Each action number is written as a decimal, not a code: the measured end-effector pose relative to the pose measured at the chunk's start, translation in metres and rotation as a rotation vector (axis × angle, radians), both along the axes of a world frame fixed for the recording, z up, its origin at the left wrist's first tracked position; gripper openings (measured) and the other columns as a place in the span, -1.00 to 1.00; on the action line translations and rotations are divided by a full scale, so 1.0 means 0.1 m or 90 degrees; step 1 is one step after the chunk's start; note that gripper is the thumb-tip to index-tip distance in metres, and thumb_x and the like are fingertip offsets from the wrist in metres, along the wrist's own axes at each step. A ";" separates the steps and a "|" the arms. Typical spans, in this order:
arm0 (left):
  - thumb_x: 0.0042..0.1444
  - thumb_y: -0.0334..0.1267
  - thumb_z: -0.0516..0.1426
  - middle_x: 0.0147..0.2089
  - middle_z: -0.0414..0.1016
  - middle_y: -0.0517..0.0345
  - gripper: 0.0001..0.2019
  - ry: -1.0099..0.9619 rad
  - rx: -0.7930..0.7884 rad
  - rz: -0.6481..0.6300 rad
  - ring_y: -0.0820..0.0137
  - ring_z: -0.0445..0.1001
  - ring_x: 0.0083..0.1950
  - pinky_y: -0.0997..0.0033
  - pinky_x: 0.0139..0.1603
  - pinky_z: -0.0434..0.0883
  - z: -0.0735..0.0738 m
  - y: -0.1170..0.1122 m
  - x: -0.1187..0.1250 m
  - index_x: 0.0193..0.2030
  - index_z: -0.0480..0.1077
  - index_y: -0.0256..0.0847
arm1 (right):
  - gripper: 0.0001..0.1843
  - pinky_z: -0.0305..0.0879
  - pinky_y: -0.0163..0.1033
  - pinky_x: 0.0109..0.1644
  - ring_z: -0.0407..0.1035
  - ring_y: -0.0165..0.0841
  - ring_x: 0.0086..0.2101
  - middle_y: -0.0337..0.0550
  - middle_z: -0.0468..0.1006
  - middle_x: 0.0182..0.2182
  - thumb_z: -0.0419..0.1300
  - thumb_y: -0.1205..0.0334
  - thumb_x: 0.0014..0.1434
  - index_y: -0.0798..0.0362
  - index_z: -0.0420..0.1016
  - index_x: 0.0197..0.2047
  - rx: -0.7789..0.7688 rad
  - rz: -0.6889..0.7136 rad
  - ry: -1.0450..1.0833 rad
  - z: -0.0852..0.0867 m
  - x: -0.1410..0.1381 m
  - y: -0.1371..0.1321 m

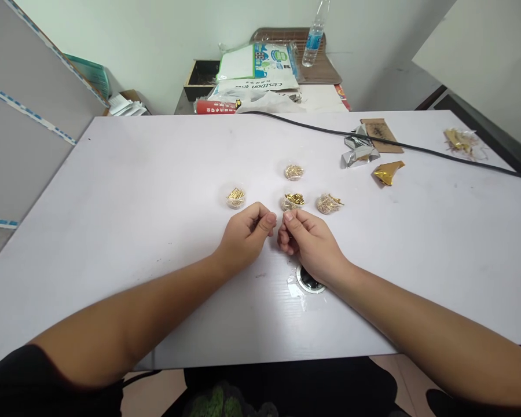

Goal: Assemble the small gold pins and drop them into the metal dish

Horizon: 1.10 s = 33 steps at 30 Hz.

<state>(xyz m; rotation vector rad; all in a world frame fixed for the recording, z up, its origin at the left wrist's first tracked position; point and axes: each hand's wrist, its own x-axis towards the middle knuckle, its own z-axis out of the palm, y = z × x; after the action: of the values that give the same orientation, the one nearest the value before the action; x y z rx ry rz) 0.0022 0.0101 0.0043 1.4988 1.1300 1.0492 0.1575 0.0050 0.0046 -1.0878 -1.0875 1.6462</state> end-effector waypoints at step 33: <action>0.11 0.04 0.23 -0.46 0.50 0.13 -0.65 -0.127 -0.069 -0.043 0.46 0.44 -0.42 0.43 -0.36 0.42 0.02 0.06 -0.03 -0.36 0.36 -0.25 | -0.86 0.51 -0.17 -0.20 0.52 -0.37 -0.38 -0.18 0.60 -0.43 0.31 0.17 0.19 0.05 0.58 -0.22 0.206 0.003 -0.079 0.07 0.14 0.04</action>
<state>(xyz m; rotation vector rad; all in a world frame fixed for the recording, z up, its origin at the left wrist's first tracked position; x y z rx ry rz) -0.0007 0.0160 0.0060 1.3065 0.9746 1.0495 0.1714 0.0085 0.0115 -0.9821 -1.3826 1.3590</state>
